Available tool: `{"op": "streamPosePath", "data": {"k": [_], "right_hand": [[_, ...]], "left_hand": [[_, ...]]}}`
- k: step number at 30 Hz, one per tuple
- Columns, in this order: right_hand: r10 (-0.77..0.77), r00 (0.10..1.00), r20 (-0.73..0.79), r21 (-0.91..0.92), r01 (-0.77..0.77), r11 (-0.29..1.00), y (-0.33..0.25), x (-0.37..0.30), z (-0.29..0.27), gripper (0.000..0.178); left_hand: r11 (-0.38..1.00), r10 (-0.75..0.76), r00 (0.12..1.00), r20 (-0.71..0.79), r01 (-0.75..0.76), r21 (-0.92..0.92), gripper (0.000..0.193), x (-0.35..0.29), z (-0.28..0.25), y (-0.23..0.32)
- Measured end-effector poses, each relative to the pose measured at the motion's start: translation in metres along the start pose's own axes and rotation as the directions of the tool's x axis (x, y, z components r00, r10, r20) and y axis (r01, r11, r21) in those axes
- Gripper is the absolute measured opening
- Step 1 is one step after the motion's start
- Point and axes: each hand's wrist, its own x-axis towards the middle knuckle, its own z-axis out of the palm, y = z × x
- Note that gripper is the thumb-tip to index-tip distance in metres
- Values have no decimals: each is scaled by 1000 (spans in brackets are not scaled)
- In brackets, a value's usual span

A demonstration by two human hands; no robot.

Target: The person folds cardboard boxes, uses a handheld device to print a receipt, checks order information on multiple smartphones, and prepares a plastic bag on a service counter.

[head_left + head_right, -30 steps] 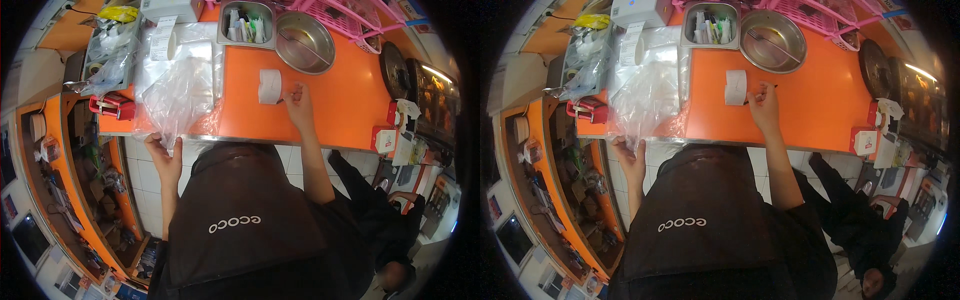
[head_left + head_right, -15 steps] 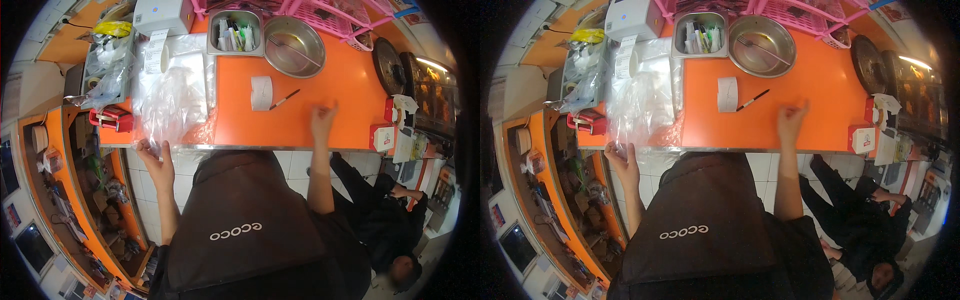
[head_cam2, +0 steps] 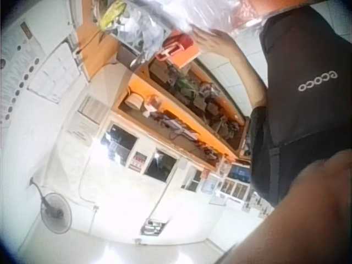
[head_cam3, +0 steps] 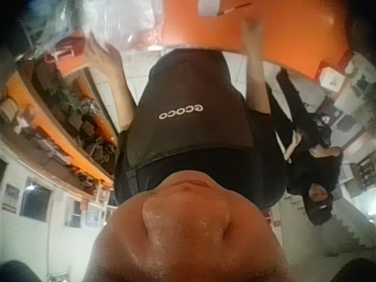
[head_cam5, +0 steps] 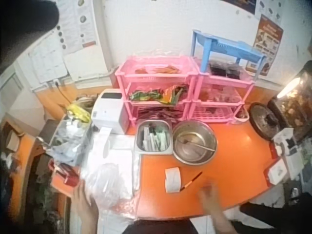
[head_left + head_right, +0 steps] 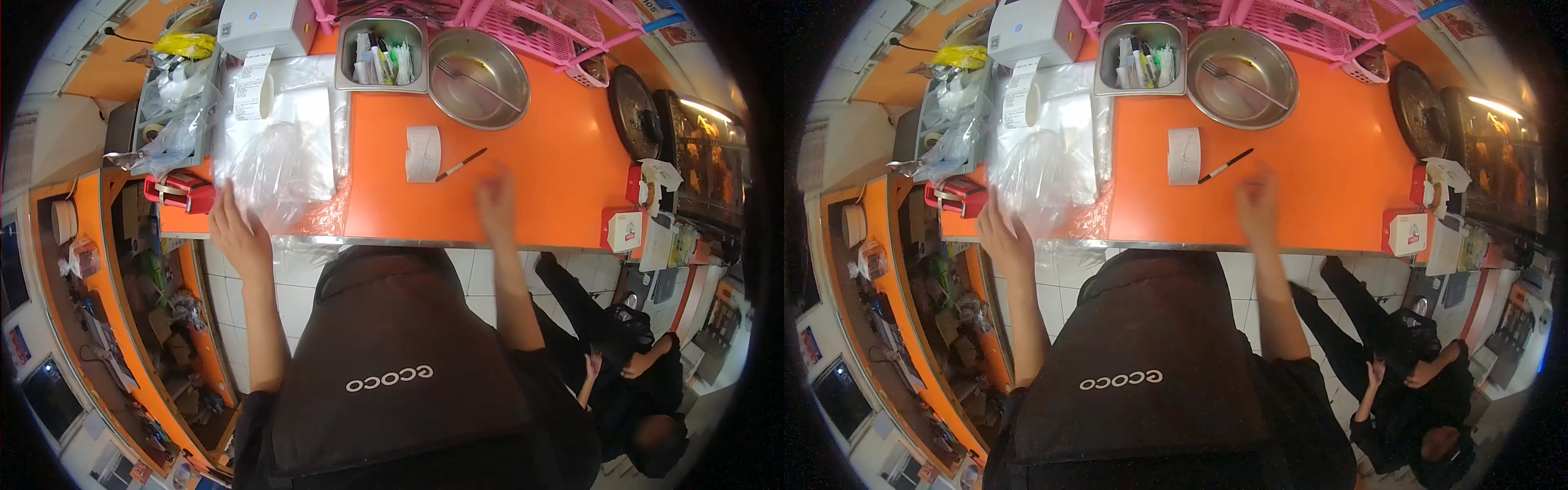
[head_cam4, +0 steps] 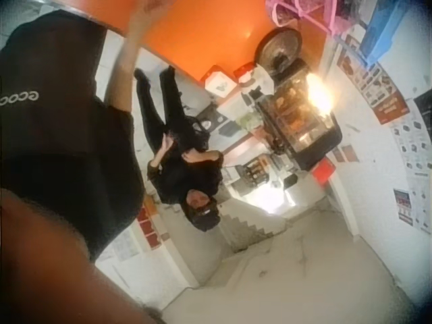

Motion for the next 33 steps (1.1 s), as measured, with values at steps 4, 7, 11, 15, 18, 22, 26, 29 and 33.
{"op": "streamPosePath", "data": {"k": [4,7,11,15,18,22,26,29,33], "right_hand": [[-63,816,575,113,-4,994,-95,-40,101,59],[-57,785,617,197,-84,977,-139,-60,145,70],[-143,726,673,115,88,989,-132,-46,171,44],[-103,835,540,125,41,991,-128,-37,163,22],[-130,895,427,189,52,981,-104,-36,151,16],[-175,890,422,318,36,947,-120,-49,125,10],[-301,781,547,326,132,936,-137,-70,102,24],[-329,692,643,389,75,918,-135,-83,97,35],[-381,614,691,379,141,915,-154,-82,77,27]], "left_hand": [[992,-98,981,167,110,-68,49,6,2,-11],[894,-31,968,250,139,-426,34,3,-26,14],[248,-211,923,321,369,-896,25,-23,-53,31],[4,-369,896,247,267,-964,31,-39,-57,-8],[258,-440,894,84,216,-942,33,-49,-56,-25],[986,-124,992,18,125,-106,45,-54,-54,2],[593,-216,750,625,609,-526,54,-91,-25,-3],[396,-163,551,819,797,-457,59,-94,-23,11],[367,-197,420,886,869,-330,55,-86,-28,11]]}}
